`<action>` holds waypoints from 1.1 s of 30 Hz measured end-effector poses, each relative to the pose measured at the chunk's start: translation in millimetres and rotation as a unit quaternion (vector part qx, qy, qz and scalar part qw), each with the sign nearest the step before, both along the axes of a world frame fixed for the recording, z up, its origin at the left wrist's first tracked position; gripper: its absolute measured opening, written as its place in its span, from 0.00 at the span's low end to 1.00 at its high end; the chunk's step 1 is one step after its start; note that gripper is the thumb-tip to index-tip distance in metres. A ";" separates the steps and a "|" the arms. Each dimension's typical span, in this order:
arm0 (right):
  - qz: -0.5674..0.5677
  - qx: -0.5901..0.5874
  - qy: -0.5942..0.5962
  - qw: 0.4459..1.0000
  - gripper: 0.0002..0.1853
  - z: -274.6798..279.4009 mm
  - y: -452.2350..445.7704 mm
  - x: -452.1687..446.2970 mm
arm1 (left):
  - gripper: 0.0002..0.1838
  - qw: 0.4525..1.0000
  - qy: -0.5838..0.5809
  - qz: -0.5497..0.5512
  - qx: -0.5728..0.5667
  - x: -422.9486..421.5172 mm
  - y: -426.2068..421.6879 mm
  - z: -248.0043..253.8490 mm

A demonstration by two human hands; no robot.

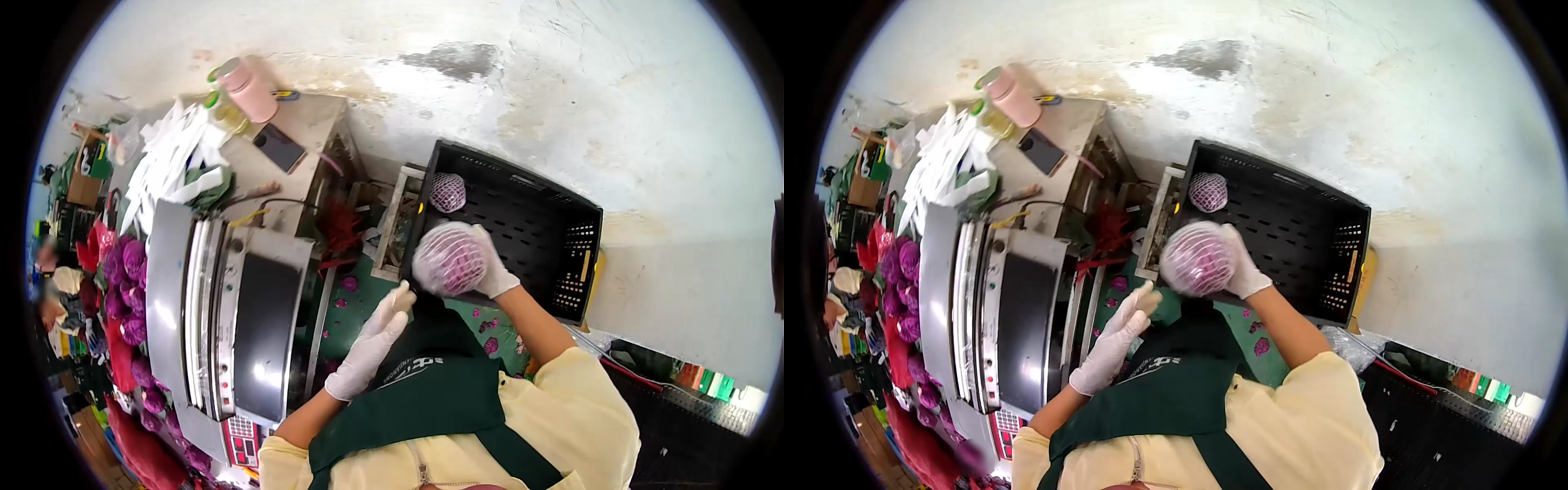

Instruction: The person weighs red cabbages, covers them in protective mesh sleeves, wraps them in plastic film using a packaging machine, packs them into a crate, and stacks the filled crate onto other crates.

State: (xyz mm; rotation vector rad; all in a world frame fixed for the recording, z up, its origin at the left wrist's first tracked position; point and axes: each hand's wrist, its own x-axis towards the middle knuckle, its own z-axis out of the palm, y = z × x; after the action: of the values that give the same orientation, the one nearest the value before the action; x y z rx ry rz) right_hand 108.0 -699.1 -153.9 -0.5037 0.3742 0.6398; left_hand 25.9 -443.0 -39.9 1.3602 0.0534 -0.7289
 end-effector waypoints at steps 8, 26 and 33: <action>-0.319 -0.095 0.213 0.919 0.39 -175.0 -123.1 69.2 | 0.28 0.970 0.208 0.126 -0.020 23.0 -17.7 -42.9; -0.037 -0.751 -0.416 0.512 0.22 -76.1 71.1 108.7 | 0.24 0.890 0.004 0.452 -0.052 -111.9 129.0 7.3; 0.025 -0.501 -0.296 0.813 0.20 -34.9 289.9 73.8 | 0.21 0.738 -0.186 0.639 0.110 -220.2 316.0 25.9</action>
State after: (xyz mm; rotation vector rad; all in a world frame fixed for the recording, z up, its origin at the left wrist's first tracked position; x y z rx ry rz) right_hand 181.8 -409.2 -188.8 -1.6887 0.0655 0.2532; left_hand -194.3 -127.0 -14.0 1.2997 0.7061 0.7461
